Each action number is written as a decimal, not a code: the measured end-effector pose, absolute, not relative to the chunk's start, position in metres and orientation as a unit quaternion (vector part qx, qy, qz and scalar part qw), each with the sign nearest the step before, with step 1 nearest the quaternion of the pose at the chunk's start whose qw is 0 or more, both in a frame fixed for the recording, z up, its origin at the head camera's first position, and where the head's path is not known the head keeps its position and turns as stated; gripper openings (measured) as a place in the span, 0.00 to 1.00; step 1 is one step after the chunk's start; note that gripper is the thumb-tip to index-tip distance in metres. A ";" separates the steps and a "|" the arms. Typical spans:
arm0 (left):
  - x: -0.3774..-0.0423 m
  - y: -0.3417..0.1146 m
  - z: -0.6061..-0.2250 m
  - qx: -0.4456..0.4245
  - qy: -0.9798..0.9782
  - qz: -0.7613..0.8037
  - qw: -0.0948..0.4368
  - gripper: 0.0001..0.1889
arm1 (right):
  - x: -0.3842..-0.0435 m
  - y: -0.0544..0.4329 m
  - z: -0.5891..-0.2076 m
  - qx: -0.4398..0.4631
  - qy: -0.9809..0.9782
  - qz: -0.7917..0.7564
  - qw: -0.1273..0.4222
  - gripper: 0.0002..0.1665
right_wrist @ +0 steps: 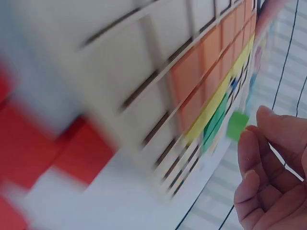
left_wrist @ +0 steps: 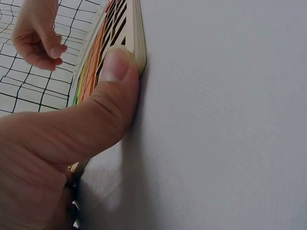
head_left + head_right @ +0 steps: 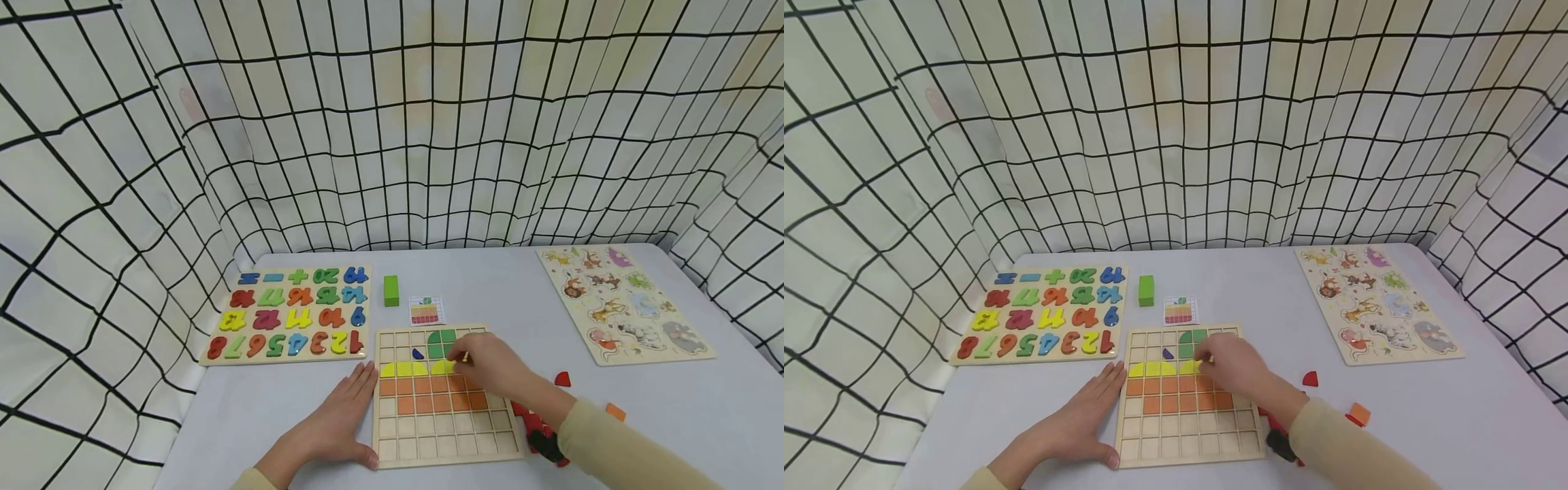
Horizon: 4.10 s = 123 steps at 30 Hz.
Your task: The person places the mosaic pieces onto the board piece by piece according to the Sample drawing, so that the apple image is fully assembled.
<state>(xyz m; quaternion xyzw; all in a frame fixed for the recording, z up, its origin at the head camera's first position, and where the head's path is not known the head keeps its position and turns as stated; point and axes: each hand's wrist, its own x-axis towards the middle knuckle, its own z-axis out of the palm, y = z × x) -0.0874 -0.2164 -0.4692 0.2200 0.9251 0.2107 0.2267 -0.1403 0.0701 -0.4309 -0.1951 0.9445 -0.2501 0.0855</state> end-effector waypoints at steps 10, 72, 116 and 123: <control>-0.088 -0.215 -0.471 0.215 0.927 0.202 0.230 0.71 | -0.127 0.208 -0.433 -0.110 0.945 -0.285 0.120 0.11; -0.086 -0.217 -0.469 0.217 0.925 0.213 0.229 0.70 | -0.121 0.011 -0.448 -0.293 0.904 -0.284 0.128 0.04; -0.087 -0.219 -0.472 0.227 0.922 0.220 0.224 0.70 | -0.124 0.019 -0.432 -0.216 0.936 -0.260 0.093 0.04; -0.088 -0.220 -0.473 0.216 0.923 0.216 0.235 0.71 | -0.134 0.105 -0.428 -0.125 0.946 -0.292 0.071 0.04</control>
